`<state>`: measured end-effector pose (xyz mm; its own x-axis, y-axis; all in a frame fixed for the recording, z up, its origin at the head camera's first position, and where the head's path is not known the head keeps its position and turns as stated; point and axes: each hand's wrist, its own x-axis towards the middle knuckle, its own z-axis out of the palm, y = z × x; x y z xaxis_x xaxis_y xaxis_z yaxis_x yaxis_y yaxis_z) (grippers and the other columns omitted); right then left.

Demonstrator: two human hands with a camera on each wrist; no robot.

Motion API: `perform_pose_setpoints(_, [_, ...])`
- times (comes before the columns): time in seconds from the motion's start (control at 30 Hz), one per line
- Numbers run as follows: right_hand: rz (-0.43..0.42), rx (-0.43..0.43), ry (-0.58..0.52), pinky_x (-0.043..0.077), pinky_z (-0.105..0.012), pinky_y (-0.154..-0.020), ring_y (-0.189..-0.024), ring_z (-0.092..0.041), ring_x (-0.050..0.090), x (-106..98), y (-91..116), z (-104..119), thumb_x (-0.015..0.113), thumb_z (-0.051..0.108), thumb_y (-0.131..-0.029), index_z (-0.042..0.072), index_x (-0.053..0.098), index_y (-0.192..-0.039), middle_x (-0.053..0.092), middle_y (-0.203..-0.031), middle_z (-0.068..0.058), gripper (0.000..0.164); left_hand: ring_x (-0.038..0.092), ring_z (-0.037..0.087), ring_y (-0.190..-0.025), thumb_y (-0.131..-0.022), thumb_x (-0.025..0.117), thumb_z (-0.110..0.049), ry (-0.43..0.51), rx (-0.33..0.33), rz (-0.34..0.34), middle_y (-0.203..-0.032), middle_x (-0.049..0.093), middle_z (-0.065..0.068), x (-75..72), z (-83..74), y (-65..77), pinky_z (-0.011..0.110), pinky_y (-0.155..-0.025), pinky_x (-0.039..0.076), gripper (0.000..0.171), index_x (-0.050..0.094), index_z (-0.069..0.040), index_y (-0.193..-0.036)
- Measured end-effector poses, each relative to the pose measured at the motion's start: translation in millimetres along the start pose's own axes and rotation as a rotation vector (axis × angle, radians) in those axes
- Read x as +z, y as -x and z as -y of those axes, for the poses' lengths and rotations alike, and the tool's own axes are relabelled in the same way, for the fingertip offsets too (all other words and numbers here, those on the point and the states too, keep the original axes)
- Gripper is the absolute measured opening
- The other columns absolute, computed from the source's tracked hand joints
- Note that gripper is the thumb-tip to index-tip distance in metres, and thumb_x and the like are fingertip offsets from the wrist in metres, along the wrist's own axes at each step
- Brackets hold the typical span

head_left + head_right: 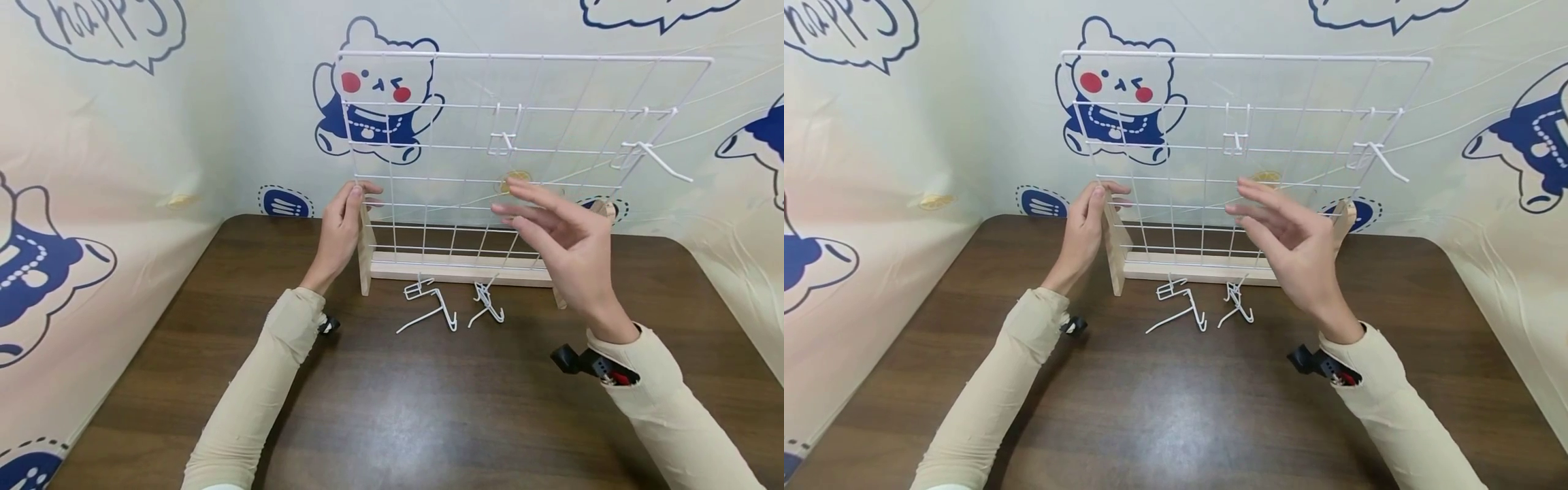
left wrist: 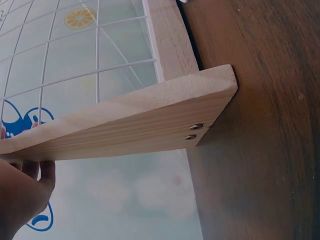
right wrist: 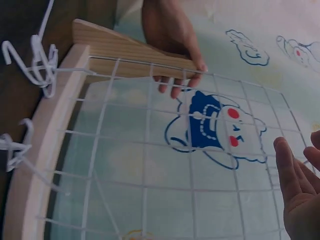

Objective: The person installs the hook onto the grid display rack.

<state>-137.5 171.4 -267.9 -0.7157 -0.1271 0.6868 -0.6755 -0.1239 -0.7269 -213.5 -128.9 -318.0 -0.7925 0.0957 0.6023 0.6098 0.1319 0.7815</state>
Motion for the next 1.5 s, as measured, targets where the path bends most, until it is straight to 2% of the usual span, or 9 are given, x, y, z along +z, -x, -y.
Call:
perform_pose_setpoints(0.2, [-0.01,0.075,0.108,0.057,-0.029,-0.089,-0.092,-0.025,0.073,-14,17,-8,0.06,-0.013,-0.091,-0.014,0.064,-0.12,0.069,-0.11,-0.028,0.029,0.063,0.047,-0.104,-0.108,0.031,-0.009,-0.003,-0.012,-0.004,-0.119,0.061,0.031,1.0,-0.2,-0.2,0.059,-0.096,0.047,0.035,0.056,0.015,-0.116])
perform_pose_setpoints(0.37, [0.004,0.123,0.108,0.057,-0.031,-0.087,-0.095,-0.027,0.072,-24,28,-16,0.059,-0.011,-0.093,-0.013,0.064,-0.119,0.069,-0.114,-0.025,0.027,0.065,0.04,-0.102,-0.108,0.032,-0.009,-0.003,0.005,-0.002,-0.118,0.062,0.03,0.5,0.3,-0.6,0.053,-0.093,0.049,0.035,0.058,0.014,-0.115])
perform_pose_setpoints(0.43, [0.01,0.142,0.107,0.058,-0.031,-0.086,-0.095,-0.026,0.072,-26,31,-20,0.059,-0.01,-0.093,-0.013,0.065,-0.118,0.069,-0.113,-0.025,0.026,0.067,0.032,-0.1,-0.108,0.032,-0.009,-0.005,0.005,-0.004,-0.118,0.062,0.03,0.3,0.6,-0.7,0.051,-0.093,0.049,0.035,0.058,0.014,-0.115])
perform_pose_setpoints(0.6, [0.033,0.192,0.15,0.059,-0.028,-0.082,-0.091,-0.026,0.072,-29,40,-27,0.06,-0.009,-0.093,-0.011,0.066,-0.117,0.072,-0.108,-0.021,0.025,0.068,0.018,-0.097,-0.108,0.033,-0.008,0.018,0.008,-0.008,-0.116,0.062,0.032,1.1,1.8,-0.4,0.059,-0.096,0.047,0.035,0.058,0.015,-0.115])
perform_pose_setpoints(0.8, [0.083,0.272,0.241,0.059,-0.024,-0.078,-0.088,-0.025,0.071,-30,48,-35,0.063,-0.004,-0.094,-0.005,0.069,-0.116,0.073,-0.106,-0.017,0.023,0.067,0.014,-0.097,-0.108,0.032,-0.008,0.038,0.012,-0.01,-0.113,0.063,0.031,1.4,3.2,-0.6,0.055,-0.098,0.048,0.035,0.058,0.016,-0.114])
perform_pose_setpoints(1.03, [0.181,0.36,0.271,0.058,-0.024,-0.082,-0.096,-0.021,0.072,-27,56,-46,0.065,0.0,-0.095,0.0,0.071,-0.114,0.071,-0.109,-0.021,0.02,0.067,0.011,-0.096,-0.108,0.032,-0.008,0.05,0.01,-0.015,-0.112,0.061,0.034,1.3,4.8,0.0,0.056,-0.098,0.047,0.035,0.057,0.016,-0.113])
perform_pose_setpoints(1.3, [0.242,0.423,0.483,0.055,-0.016,-0.074,-0.091,-0.01,0.069,-33,58,-60,0.07,0.012,-0.094,0.01,0.075,-0.108,0.074,-0.104,-0.004,0.015,0.067,0.013,-0.096,-0.108,0.033,-0.009,0.043,0.016,-0.013,-0.112,0.063,0.03,1.8,4.3,-0.8,0.057,-0.099,0.047,0.035,0.058,0.015,-0.113])
perform_pose_setpoints(1.4, [0.316,0.437,0.569,0.055,-0.019,-0.074,-0.091,-0.01,0.067,-36,58,-67,0.07,0.014,-0.094,0.012,0.076,-0.105,0.075,-0.103,0.0,0.013,0.067,0.014,-0.096,-0.108,0.033,-0.009,0.041,0.007,-0.012,-0.112,0.062,0.031,1.8,3.6,-1.3,0.056,-0.099,0.047,0.035,0.058,0.015,-0.114])
perform_pose_setpoints(1.5, [0.401,0.411,0.684,0.056,-0.029,-0.078,-0.092,-0.011,0.067,-39,59,-74,0.071,0.012,-0.093,0.013,0.077,-0.102,0.075,-0.1,0.001,0.011,0.067,0.014,-0.096,-0.108,0.033,-0.009,0.037,0.002,-0.011,-0.113,0.061,0.033,1.6,3.1,-1.5,0.056,-0.099,0.047,0.035,0.057,0.015,-0.114])
